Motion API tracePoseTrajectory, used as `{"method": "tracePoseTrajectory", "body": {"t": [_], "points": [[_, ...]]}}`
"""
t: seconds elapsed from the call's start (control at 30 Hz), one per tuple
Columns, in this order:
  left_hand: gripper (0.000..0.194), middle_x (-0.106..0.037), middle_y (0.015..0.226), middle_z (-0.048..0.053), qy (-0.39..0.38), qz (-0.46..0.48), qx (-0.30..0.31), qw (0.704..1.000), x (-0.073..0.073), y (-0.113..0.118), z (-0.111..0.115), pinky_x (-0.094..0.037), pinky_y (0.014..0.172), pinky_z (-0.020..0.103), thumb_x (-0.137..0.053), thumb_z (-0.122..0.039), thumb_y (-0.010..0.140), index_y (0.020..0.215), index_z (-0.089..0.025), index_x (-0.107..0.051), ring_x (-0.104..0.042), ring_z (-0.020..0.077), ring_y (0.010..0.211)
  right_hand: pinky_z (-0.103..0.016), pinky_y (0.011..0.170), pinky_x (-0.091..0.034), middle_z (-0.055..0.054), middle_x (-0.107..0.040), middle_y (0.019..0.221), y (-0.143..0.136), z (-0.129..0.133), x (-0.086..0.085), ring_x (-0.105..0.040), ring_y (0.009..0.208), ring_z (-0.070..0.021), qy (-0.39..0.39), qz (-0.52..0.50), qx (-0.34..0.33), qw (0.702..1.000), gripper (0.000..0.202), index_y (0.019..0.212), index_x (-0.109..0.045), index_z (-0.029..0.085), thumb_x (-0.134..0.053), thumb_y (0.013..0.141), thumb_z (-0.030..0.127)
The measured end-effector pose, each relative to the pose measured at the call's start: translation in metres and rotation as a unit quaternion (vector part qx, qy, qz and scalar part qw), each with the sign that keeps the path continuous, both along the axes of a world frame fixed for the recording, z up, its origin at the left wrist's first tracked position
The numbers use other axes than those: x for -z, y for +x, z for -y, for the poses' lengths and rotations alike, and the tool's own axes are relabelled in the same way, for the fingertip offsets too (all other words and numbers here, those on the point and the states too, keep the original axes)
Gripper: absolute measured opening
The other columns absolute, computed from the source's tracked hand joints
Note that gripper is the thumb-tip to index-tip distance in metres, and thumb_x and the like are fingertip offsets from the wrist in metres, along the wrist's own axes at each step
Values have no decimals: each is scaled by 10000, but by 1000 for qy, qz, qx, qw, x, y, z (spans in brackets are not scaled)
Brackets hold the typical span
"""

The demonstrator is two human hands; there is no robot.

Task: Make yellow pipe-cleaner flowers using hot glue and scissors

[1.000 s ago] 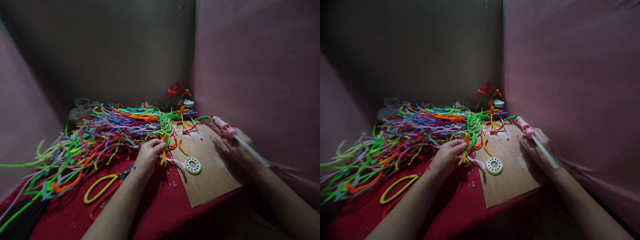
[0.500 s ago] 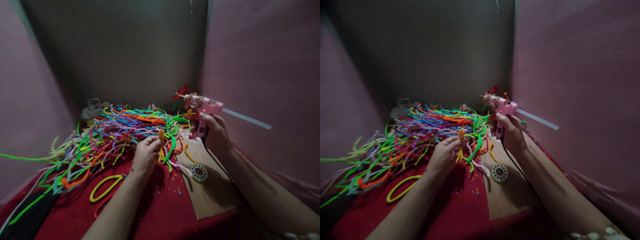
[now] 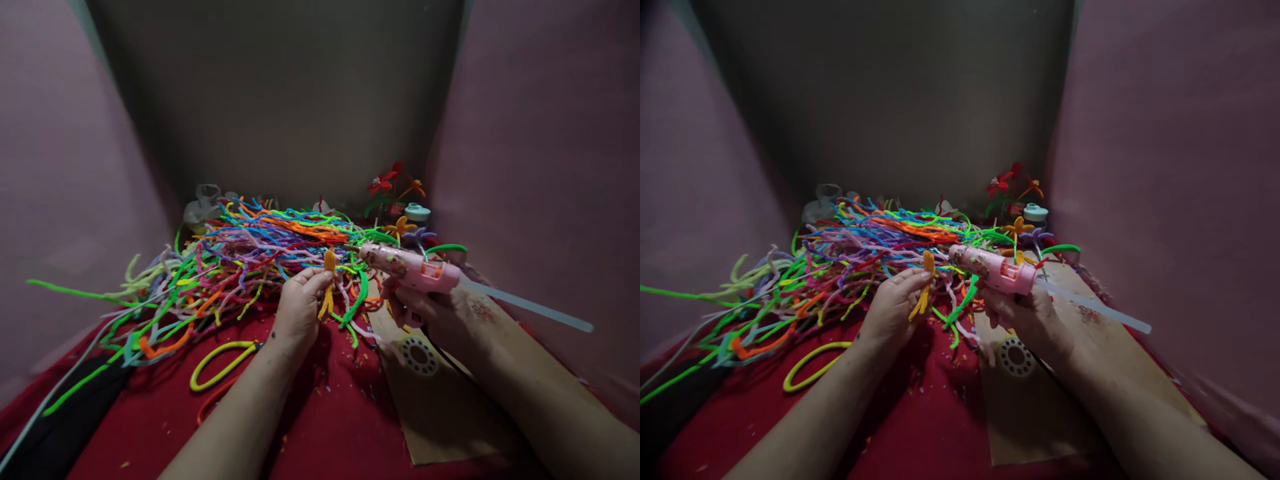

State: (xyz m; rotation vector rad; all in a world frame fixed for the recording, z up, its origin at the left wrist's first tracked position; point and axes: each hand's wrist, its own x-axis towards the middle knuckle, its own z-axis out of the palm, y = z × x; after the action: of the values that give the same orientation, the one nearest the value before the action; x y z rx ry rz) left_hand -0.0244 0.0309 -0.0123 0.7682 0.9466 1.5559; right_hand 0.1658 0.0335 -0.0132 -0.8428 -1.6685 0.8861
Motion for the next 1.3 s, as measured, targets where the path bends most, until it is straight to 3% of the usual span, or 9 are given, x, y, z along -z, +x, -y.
{"method": "tracePoseTrajectory", "body": {"t": [0.2, 0.67, 1.1, 1.2, 1.3], "points": [[129, -527, 469, -54, 2, 1, 3, 1000, -2, -1, 1, -285, 404, 170, -689, -198, 565, 609, -139, -583, -419, 43, 388, -243, 376, -345, 2, -517, 535, -1, -1, 4, -423, 443, -112, -51, 10, -32, 998, 99, 703, -618, 215, -628, 764, 293], [132, -489, 464, -56, -5, -25, 16, 1000, -2, -1, 2, -267, 403, 184, -682, -214, 581, 626, -143, -580, -388, 49, 385, -229, 382, -360, 17, -526, 528, -4, 3, 5, -450, 436, -107, -65, -18, -36, 997, 104, 806, -654, 212, -645, 750, 300], [103, -536, 476, -38, 9, -23, 9, 1000, -1, 0, 2, -299, 420, 186, -675, -197, 578, 600, -143, -590, -433, 58, 399, -242, 419, -405, -8, -601, 669, -1, 2, 10, -484, 492, -111, -78, -1, -21, 997, 156, 912, -657, 214, -639, 771, 278], [103, -551, 477, -34, 12, -17, 4, 1000, -2, 0, 2, -312, 426, 184, -676, -197, 575, 587, -142, -590, -456, 62, 407, -239, 416, -394, 8, -581, 614, -1, 3, 8, -471, 479, -111, -78, 15, -24, 997, 194, 962, -658, 220, -635, 777, 273], [102, -558, 474, -31, 15, -14, 6, 1000, -2, 0, 2, -319, 427, 184, -676, -196, 574, 576, -140, -591, -463, 63, 408, -234, 396, -366, 17, -544, 540, -2, 4, 5, -458, 453, -111, -78, 27, -9, 997, 130, 867, -672, 207, -642, 767, 283]]}}
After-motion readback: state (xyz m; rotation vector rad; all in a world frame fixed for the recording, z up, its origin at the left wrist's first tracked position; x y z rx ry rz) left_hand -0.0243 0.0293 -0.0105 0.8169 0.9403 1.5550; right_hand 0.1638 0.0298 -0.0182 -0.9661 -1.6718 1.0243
